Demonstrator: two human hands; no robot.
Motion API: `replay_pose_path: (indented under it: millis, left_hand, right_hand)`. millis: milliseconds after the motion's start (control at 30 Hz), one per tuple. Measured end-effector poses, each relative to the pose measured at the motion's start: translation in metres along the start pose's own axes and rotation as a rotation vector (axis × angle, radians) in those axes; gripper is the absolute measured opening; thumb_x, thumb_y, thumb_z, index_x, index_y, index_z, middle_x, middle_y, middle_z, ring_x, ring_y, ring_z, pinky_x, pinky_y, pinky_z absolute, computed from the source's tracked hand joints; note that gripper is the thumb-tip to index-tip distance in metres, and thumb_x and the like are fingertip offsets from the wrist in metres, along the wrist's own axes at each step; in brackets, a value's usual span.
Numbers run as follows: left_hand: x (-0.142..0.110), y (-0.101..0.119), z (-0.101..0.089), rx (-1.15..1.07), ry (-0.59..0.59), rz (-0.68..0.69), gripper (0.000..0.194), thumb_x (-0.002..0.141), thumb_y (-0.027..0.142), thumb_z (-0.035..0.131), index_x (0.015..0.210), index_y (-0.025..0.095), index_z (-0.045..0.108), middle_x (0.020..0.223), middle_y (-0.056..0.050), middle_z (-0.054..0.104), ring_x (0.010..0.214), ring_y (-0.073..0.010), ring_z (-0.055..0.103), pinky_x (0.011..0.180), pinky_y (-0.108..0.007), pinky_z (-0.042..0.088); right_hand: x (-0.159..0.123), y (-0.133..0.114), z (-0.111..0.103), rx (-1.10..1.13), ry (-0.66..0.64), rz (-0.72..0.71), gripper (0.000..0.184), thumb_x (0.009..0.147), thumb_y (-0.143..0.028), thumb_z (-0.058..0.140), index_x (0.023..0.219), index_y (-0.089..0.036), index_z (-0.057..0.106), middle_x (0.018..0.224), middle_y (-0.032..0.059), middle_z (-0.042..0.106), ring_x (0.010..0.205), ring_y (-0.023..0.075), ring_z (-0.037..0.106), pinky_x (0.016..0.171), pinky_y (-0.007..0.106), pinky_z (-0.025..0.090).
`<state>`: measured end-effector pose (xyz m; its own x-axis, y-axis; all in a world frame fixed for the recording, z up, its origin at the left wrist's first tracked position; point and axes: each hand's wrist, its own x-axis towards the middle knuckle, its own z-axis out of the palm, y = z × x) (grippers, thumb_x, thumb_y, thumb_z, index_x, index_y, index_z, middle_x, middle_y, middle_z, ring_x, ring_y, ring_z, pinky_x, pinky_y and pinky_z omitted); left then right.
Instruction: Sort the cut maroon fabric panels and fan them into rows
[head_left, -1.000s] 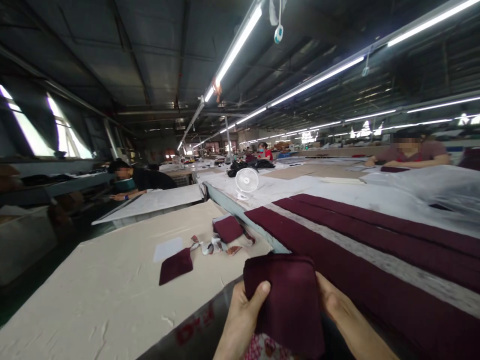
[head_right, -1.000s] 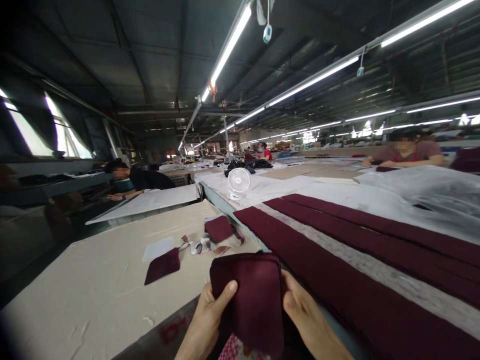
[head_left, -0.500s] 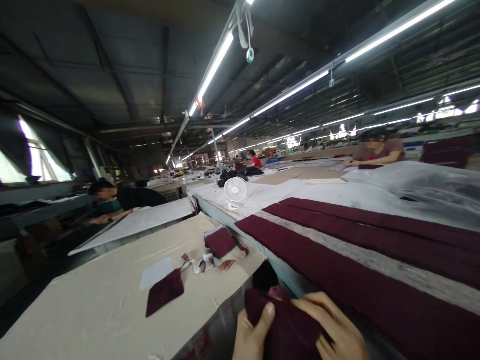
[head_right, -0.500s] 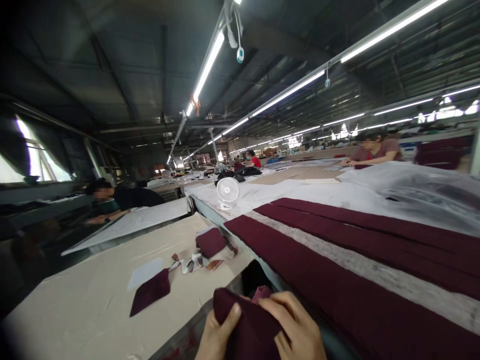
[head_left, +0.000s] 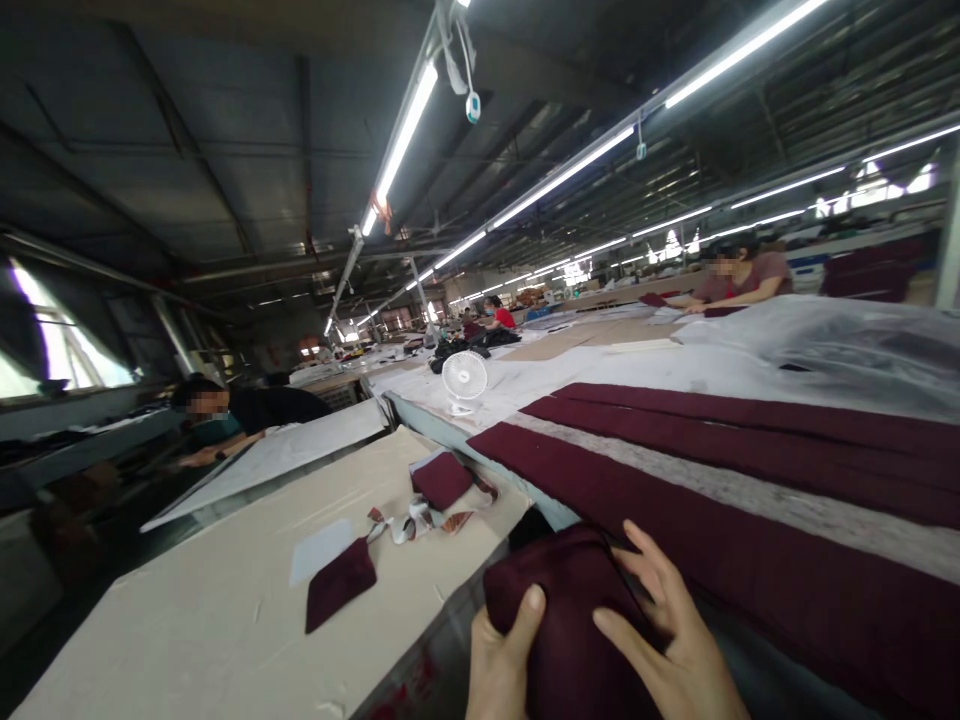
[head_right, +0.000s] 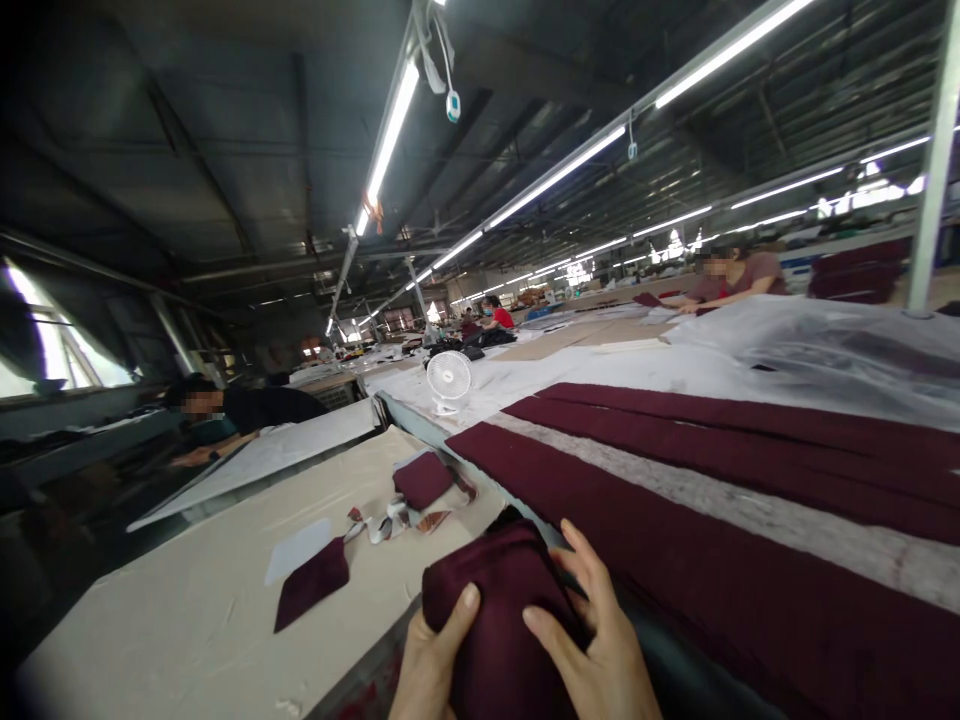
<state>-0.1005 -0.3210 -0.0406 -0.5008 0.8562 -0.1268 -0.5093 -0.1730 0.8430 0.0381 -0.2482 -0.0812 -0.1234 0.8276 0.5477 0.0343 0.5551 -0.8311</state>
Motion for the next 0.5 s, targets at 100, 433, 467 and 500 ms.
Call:
replay_pose_path:
  millis: [100,433,467,500]
  left_hand:
    - [-0.005,0.008,0.005,-0.070,0.041,-0.056,0.049,0.054,0.044,0.095,0.088,0.012,0.081,0.072,-0.013,0.078,0.081,-0.0320,0.076,0.081,-0.041,0.058]
    - [-0.011,0.014,-0.007,0.189,-0.162,0.093,0.041,0.067,0.041,0.088,0.095,0.012,0.082,0.079,-0.012,0.079,0.070,-0.0244,0.073,0.063,-0.029,0.055]
    - [-0.011,0.014,-0.007,0.199,-0.165,0.101,0.041,0.068,0.041,0.087,0.096,0.012,0.082,0.079,-0.012,0.079,0.069,-0.0235,0.072,0.061,-0.028,0.054]
    - [-0.011,0.014,-0.006,0.197,-0.160,0.102,0.040,0.068,0.040,0.087,0.095,0.011,0.082,0.078,-0.012,0.079,0.068,-0.0232,0.072,0.061,-0.028,0.054]
  right_hand:
    - [0.000,-0.004,-0.004,-0.057,-0.037,-0.168,0.044,0.093,-0.034,0.063,0.136,-0.029,0.057,0.132,0.0088,0.066,0.112,0.0220,0.070,0.094,0.031,0.060]
    - [0.013,-0.024,-0.018,0.281,-0.274,0.159,0.037,0.084,-0.038,0.074,0.119,-0.028,0.068,0.118,0.0078,0.072,0.100,0.0238,0.074,0.083,0.029,0.063]
    - [0.013,-0.025,-0.018,0.311,-0.301,0.167,0.035,0.084,-0.038,0.073,0.117,-0.028,0.068,0.116,0.0070,0.073,0.098,0.0233,0.074,0.083,0.028,0.063]
    - [0.013,-0.025,-0.016,0.310,-0.315,0.160,0.033,0.084,-0.038,0.073,0.115,-0.028,0.069,0.114,0.0063,0.073,0.098,0.0230,0.074,0.083,0.028,0.062]
